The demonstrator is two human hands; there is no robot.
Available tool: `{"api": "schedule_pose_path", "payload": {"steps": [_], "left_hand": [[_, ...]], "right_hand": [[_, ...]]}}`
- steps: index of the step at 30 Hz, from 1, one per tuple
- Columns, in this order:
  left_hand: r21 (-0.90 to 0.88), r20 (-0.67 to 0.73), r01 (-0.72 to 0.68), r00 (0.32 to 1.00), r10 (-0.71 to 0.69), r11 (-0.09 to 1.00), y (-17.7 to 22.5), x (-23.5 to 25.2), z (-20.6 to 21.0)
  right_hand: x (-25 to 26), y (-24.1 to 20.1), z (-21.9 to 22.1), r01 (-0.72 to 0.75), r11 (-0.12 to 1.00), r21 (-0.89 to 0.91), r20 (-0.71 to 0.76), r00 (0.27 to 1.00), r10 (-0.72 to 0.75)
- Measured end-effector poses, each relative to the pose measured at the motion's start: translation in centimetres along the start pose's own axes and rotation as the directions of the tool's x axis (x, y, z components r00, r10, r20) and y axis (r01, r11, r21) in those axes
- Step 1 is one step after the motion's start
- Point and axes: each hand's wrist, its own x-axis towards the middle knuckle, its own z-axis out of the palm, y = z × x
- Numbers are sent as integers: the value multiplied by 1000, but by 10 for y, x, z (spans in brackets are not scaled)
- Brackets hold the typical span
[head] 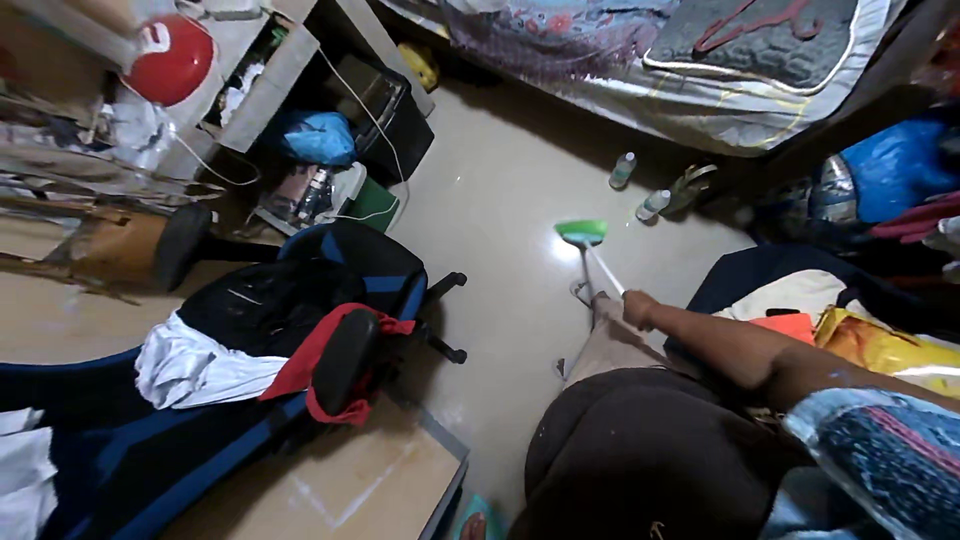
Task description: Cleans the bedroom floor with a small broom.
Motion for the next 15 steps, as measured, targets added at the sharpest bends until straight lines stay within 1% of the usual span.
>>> {"api": "schedule_pose_path", "payload": {"steps": [1, 2, 3, 4, 6, 8, 10, 12, 15], "left_hand": [[-10, -52, -71, 996, 70, 997, -5, -1, 6], [-22, 63, 10, 998, -8, 1000, 13, -5, -2], [-13, 161, 92, 983, -89, 996, 29, -3, -6], [-3, 198, 122, 973, -119, 992, 35, 3, -4], [14, 219, 109, 969, -109, 994, 43, 13, 2], [15, 242, 99, 965, -99, 995, 62, 15, -4], [-21, 225, 94, 970, -87, 995, 78, 15, -14], [-61, 189, 81, 980, -68, 995, 85, 14, -21], [-52, 151, 76, 986, -68, 996, 86, 6, -27]], "right_hand": [[-13, -7, 17, 47, 996, -80, 48, 998, -44], [-22, -13, 33, 95, 985, -143, 93, 992, -83], [-26, -19, 47, 138, 974, -177, 132, 984, -116], [-30, -24, 57, 175, 965, -198, 171, 975, -142], [-29, -30, 69, 216, 962, -166, 205, 962, -181], [-34, -20, 60, 204, 978, -42, 196, 962, -192], [-50, 11, 35, 117, 986, 122, 172, 976, -137], [-71, 55, 4, 35, 972, 231, 152, 986, -72], [-110, 120, -29, -31, 974, 225, 44, 999, 21]]}}
